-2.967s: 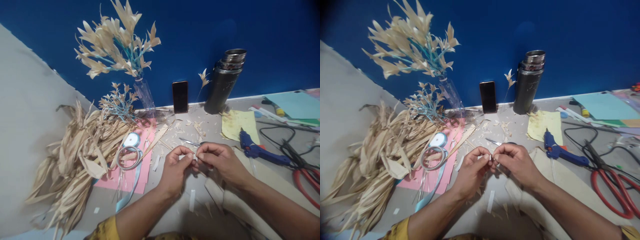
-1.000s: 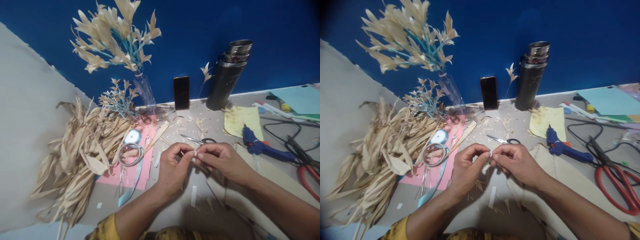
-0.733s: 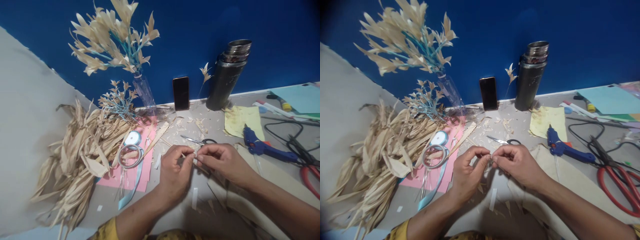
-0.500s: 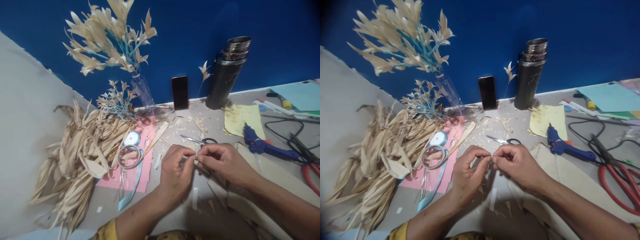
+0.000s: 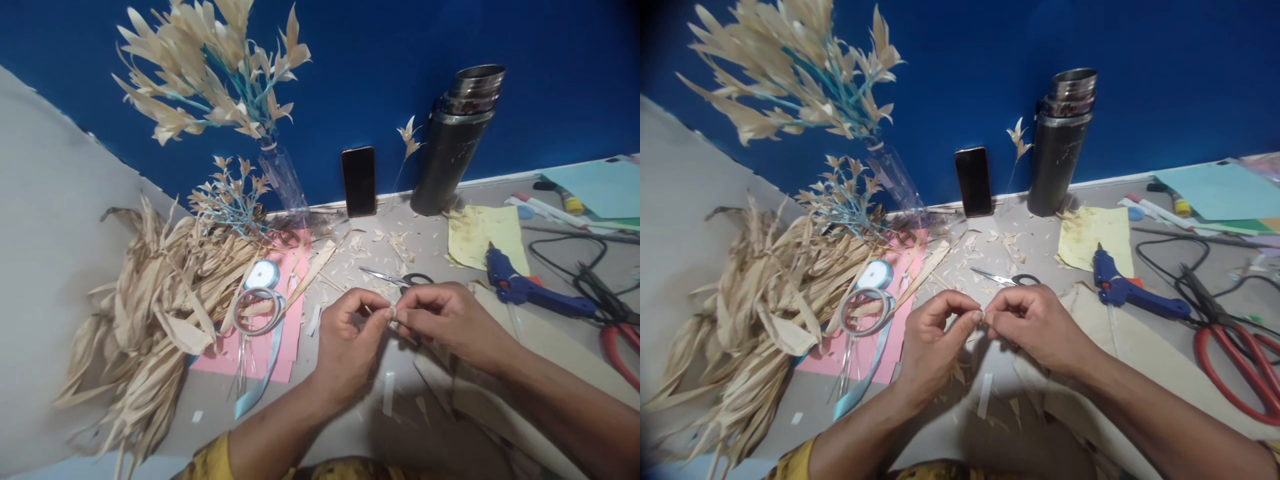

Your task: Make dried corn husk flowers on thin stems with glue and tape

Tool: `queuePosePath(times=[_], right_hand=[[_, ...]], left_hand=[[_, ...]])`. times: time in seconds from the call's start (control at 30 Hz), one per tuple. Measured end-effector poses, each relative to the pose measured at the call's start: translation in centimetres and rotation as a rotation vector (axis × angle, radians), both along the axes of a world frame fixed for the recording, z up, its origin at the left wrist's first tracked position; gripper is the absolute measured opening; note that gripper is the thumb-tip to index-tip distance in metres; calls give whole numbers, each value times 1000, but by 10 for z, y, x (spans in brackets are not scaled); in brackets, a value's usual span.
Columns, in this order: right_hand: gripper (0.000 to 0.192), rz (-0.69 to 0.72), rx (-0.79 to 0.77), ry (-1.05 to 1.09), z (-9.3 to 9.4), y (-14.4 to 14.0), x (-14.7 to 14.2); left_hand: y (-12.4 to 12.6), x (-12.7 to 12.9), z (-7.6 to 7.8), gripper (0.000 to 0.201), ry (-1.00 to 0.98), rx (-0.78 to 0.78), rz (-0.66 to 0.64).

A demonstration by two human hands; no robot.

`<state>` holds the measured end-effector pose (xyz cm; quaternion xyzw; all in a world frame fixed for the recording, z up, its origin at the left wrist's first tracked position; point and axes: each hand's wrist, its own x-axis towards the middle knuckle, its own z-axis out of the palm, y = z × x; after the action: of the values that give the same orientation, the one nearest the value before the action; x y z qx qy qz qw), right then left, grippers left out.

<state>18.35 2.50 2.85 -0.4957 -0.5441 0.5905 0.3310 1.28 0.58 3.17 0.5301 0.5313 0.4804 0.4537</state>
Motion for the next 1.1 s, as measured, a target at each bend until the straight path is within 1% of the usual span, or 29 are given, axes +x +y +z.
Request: queuePosePath(times=[0.23,0.37,0.53,0.63,0.73,0.83,0.93,1.1], right_hand=[[16,-11,68,-12,-2,-1,0],[16,-34,128,-70,-2,-2,0],[18,-72,234,-146,1,-2,-1],[20,-74,311,-186,0,-4,-2],[21,-70,439,-265,-4,-6,-3],[22,-66,556,-337,-9,-8,-4],[22,-51,636,-379,-14,-9,-5],[23,-52,727,-438,-22,-13,-9]], left_hand=[[-1,1,-1,8,-22,-21,0],[-2,1,-3,5,-31,-45,9],[-2,1,-3,6,-65,-58,-16],[-1,0,-4,2,20,-12,-9],[-1,-1,-6,12,151,80,-12],[-2,-2,-8,17,228,146,-44],[-4,-2,-9,15,272,155,-52],[-5,-2,-9,13,323,119,-39]])
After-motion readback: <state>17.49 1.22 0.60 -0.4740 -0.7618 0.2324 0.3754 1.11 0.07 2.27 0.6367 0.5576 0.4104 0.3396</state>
